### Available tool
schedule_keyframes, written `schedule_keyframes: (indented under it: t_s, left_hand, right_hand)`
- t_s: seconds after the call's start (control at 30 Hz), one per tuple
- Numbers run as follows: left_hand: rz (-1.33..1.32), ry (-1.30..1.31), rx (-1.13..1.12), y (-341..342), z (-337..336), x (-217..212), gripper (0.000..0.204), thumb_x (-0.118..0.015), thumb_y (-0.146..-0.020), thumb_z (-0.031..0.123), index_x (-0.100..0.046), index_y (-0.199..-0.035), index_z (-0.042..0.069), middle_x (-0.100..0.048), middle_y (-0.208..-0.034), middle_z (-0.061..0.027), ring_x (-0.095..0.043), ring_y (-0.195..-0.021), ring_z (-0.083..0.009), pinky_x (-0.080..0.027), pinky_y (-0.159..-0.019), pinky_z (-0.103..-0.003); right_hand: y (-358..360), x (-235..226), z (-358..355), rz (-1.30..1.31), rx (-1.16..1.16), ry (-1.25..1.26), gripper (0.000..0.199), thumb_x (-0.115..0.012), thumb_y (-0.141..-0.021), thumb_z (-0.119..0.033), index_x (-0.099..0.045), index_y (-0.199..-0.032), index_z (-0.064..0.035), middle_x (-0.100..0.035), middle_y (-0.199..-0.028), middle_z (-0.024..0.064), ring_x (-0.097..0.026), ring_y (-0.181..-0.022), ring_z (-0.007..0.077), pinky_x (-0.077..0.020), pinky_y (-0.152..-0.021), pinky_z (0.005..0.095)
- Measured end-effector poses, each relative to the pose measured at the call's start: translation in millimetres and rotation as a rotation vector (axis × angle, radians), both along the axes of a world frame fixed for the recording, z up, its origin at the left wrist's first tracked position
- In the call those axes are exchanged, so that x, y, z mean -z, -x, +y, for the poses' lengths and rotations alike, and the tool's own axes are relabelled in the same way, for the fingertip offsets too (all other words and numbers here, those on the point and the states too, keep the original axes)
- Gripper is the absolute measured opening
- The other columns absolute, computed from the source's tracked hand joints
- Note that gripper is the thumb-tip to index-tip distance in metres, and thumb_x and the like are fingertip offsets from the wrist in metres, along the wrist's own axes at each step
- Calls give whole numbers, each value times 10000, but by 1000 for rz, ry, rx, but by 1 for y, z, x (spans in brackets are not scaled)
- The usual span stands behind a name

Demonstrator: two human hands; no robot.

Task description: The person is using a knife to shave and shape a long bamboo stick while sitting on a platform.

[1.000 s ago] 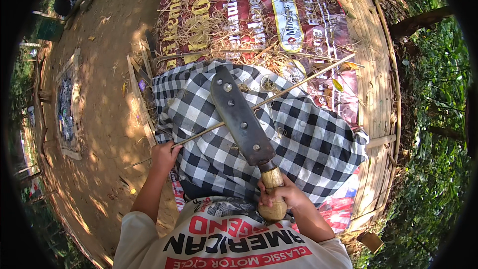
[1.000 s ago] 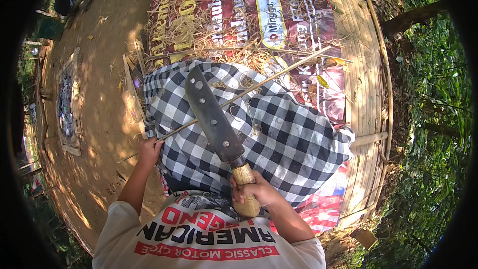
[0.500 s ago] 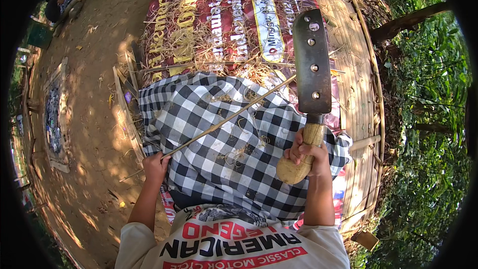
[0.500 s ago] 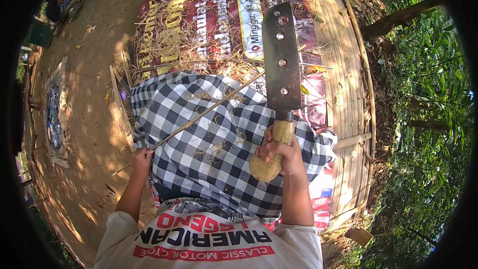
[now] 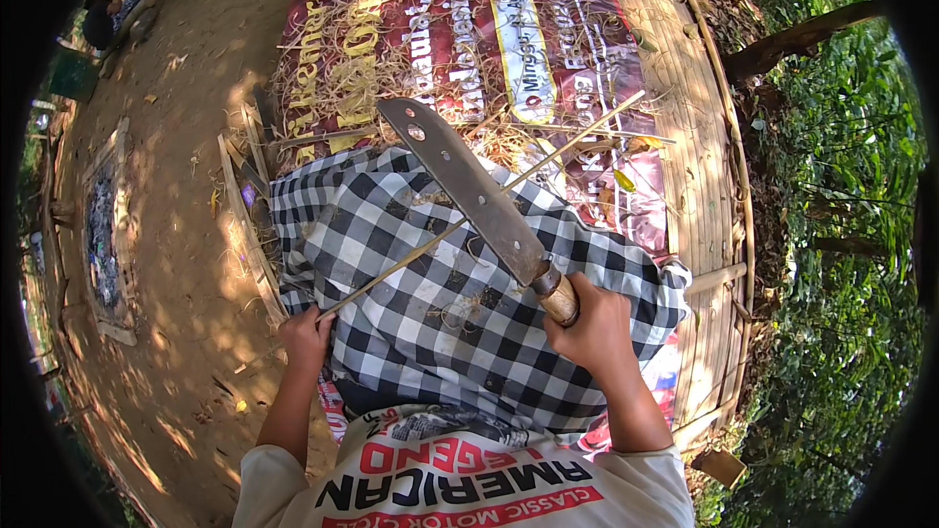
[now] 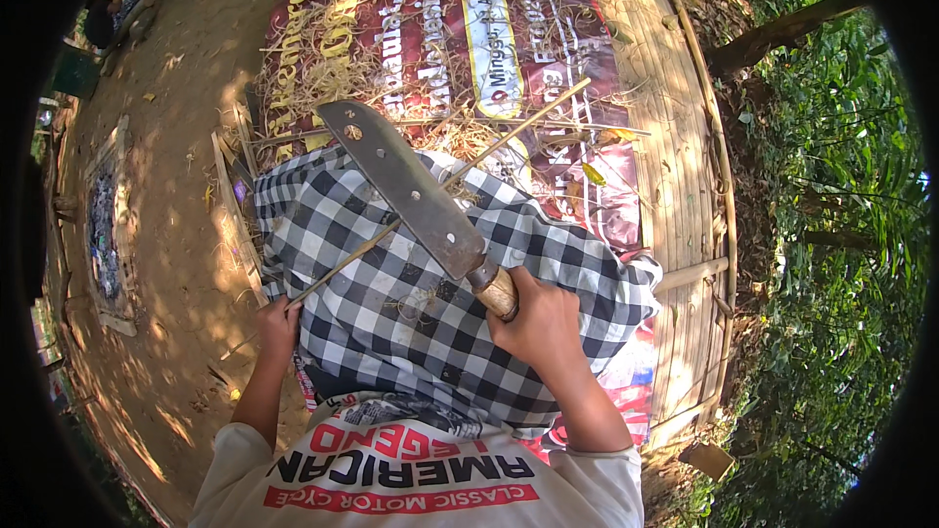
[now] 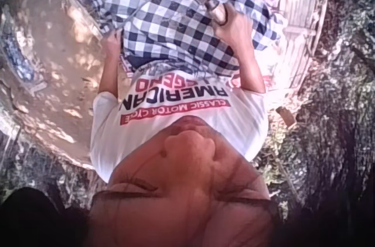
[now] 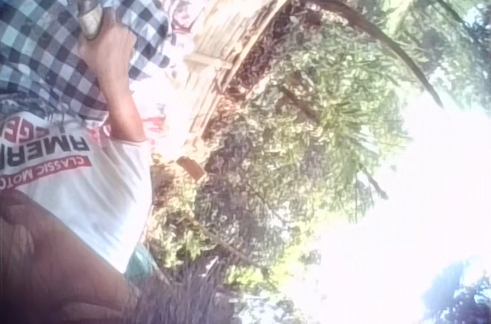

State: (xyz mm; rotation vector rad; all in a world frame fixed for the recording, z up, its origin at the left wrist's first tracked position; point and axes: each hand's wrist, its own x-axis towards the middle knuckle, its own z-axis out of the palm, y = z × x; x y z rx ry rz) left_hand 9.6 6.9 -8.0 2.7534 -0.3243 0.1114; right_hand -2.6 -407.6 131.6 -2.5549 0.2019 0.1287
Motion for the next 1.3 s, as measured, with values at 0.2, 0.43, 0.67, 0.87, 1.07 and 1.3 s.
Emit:
schedule_keyframes:
  t_s: [0.2, 0.43, 0.67, 0.87, 1.07, 1.3]
  left_hand:
    - [-24, -83, 48, -8, -10, -14, 376, -622, -848, 372, -513, -678, 56, -529, -553, -130, -548, -506, -332, -409, -474, -426]
    - [-36, -61, 48, -5, -6, -7, 384, -616, -852, 382, -509, -674, 60, -526, -546, -127, -550, -506, -330, -405, -461, -424]
    - [-29, -59, 9, -4, -7, -4, 370, -635, -839, 384, -531, -680, 66, -527, -537, -129, -554, -503, -329, -413, -465, -427]
    - [1, -111, 9, -6, -9, -11, 370, -625, -847, 386, -538, -689, 63, -529, -543, -130, -553, -508, -328, -406, -464, -430]
    - [-20, -97, -15, -1, -9, -7, 388, -609, -855, 406, -549, -690, 61, -522, -536, -131, -543, -491, -326, -402, -458, -430]
    - [-25, -87, 6, -6, -12, -17, 378, -629, -841, 391, -552, -688, 54, -524, -539, -133, -550, -501, -329, -409, -466, -427]
  right_hand:
    - [-1, 9, -29, -95, -74, 332, 287, -713, -574, -144, -536, -786, -66, -594, -648, 94, -595, -589, 291, -474, -606, 390]
    - [-16, 16, -58, -96, -119, 436, 292, -720, -576, -170, -553, -789, -62, -619, -690, 119, -610, -627, 322, -474, -650, 385]
    - [-17, 15, -47, -123, -114, 420, 266, -694, -586, -155, -527, -770, -57, -608, -654, 128, -614, -622, 318, -485, -638, 397]
    - [-33, 21, -104, -54, 192, 590, 251, -678, -642, -168, -551, -817, -40, -621, -613, 157, -620, -563, 342, -483, -536, 437]
    - [-24, 4, -74, -51, 26, 425, 215, -671, -644, -188, -567, -788, -67, -613, -618, 156, -616, -584, 356, -488, -562, 440]
    - [-50, 15, -125, -2, 215, 471, 240, -675, -663, -214, -591, -809, -43, -629, -658, 184, -630, -648, 371, -495, -606, 455]
